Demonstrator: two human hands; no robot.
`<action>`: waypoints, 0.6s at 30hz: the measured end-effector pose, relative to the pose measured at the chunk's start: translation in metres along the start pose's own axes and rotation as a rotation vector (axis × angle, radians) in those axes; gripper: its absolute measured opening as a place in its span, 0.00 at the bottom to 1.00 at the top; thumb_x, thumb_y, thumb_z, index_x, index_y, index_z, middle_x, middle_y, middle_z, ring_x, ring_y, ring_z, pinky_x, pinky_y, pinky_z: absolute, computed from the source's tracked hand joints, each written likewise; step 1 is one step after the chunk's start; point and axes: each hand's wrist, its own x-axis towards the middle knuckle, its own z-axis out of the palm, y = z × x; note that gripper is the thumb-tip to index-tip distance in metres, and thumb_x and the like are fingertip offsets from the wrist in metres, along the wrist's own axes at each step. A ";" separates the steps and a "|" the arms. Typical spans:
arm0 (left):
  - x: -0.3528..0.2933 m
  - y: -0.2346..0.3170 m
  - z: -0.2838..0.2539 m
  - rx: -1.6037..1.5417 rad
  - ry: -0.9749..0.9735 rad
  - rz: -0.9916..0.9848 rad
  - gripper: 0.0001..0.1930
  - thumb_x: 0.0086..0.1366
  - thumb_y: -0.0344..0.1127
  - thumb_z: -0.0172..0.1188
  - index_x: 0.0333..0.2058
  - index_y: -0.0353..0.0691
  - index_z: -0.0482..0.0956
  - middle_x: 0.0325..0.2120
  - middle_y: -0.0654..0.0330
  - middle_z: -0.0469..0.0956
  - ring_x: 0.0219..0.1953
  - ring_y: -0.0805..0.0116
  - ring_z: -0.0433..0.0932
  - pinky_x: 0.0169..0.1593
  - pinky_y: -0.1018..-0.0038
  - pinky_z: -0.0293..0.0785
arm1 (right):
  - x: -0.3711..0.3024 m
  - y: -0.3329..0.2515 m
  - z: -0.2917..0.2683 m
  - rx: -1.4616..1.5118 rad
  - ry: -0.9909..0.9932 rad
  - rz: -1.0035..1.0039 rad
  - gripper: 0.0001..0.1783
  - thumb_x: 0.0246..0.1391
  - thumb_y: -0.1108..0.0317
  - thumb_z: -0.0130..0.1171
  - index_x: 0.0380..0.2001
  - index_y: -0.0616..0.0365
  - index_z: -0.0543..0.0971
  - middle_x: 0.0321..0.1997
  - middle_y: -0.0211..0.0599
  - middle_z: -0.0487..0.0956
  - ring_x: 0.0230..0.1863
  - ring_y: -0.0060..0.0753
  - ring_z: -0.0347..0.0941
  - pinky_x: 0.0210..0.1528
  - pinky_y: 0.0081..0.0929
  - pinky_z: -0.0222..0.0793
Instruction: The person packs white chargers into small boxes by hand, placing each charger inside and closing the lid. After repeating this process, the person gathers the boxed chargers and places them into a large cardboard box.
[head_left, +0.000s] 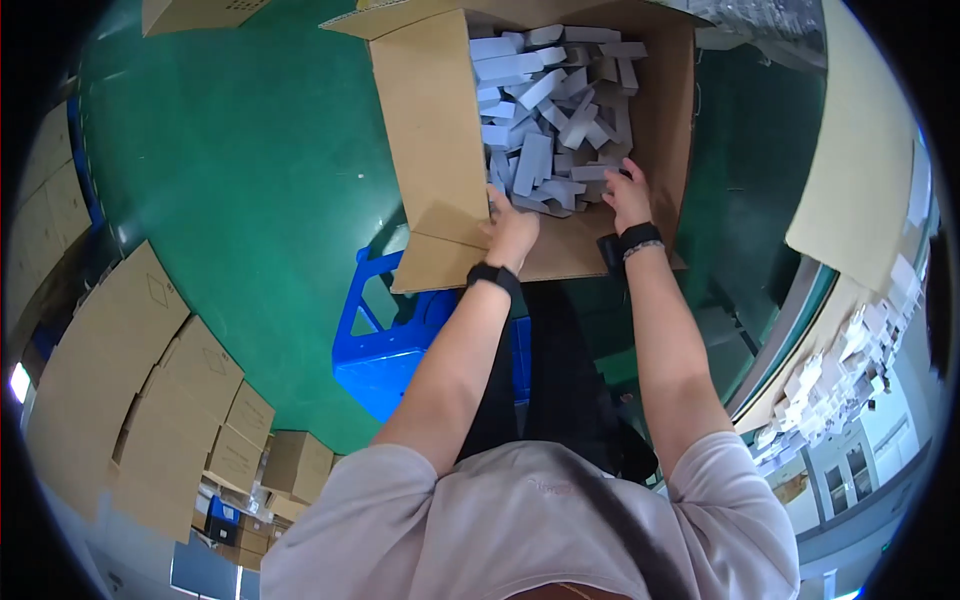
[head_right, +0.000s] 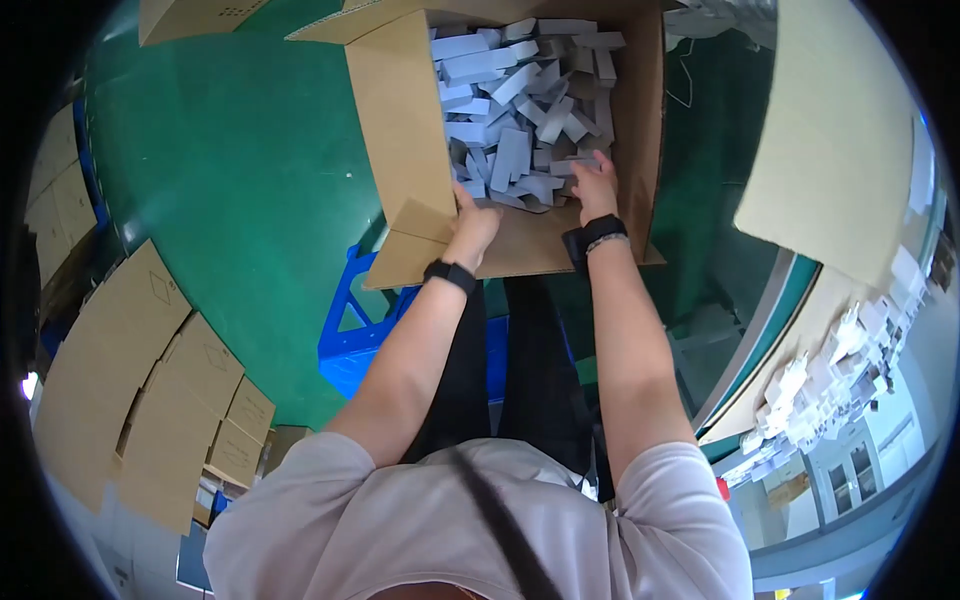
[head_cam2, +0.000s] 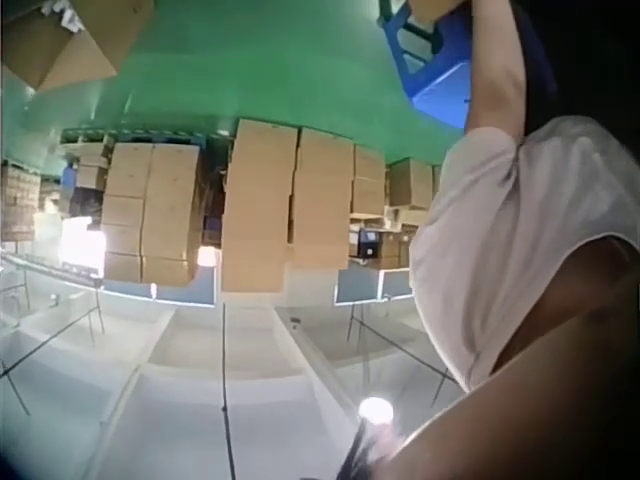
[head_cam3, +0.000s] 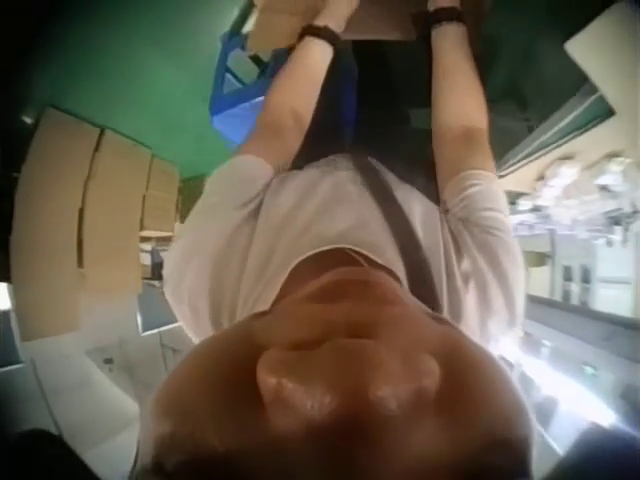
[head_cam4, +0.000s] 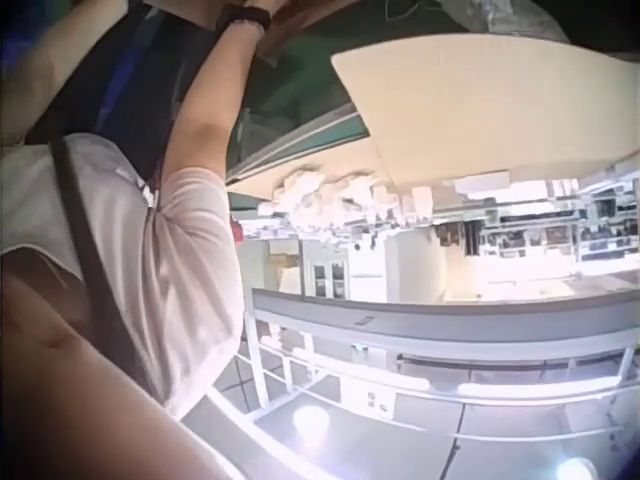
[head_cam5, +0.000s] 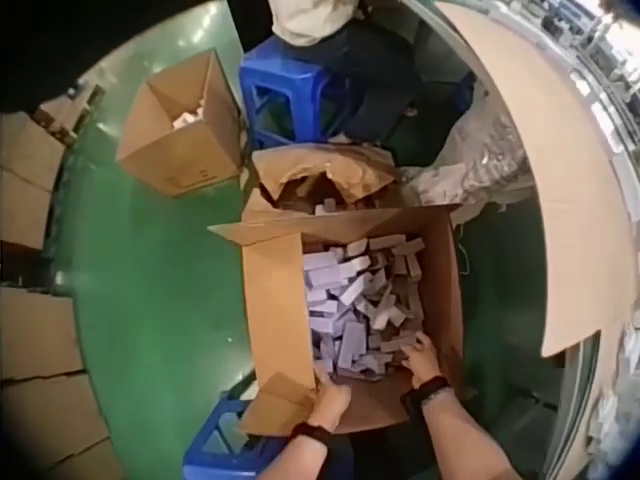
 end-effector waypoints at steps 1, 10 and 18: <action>-0.018 0.004 -0.022 0.121 0.095 -0.046 0.44 0.51 0.41 0.52 0.62 0.43 0.36 0.57 0.32 0.45 0.59 0.31 0.41 0.58 0.42 0.35 | 0.007 0.003 0.004 -0.003 -0.013 0.011 0.32 0.46 0.68 0.57 0.56 0.51 0.60 0.41 0.32 0.70 0.38 0.24 0.65 0.34 0.22 0.64; 0.111 -0.146 -0.174 0.722 0.805 -0.043 0.40 0.50 0.52 0.55 0.59 0.40 0.53 0.58 0.34 0.45 0.61 0.34 0.36 0.56 0.37 0.34 | 0.089 0.036 0.074 -0.074 -0.216 0.139 0.32 0.44 0.65 0.59 0.54 0.53 0.62 0.46 0.36 0.68 0.45 0.33 0.63 0.44 0.34 0.62; 0.199 -0.023 -0.073 0.400 0.518 0.820 0.22 0.50 0.36 0.56 0.43 0.30 0.70 0.43 0.44 0.71 0.44 0.48 0.70 0.49 0.62 0.65 | 0.183 0.120 0.083 -0.303 -0.111 -0.078 0.36 0.48 0.48 0.54 0.57 0.55 0.59 0.55 0.39 0.64 0.54 0.37 0.60 0.54 0.32 0.56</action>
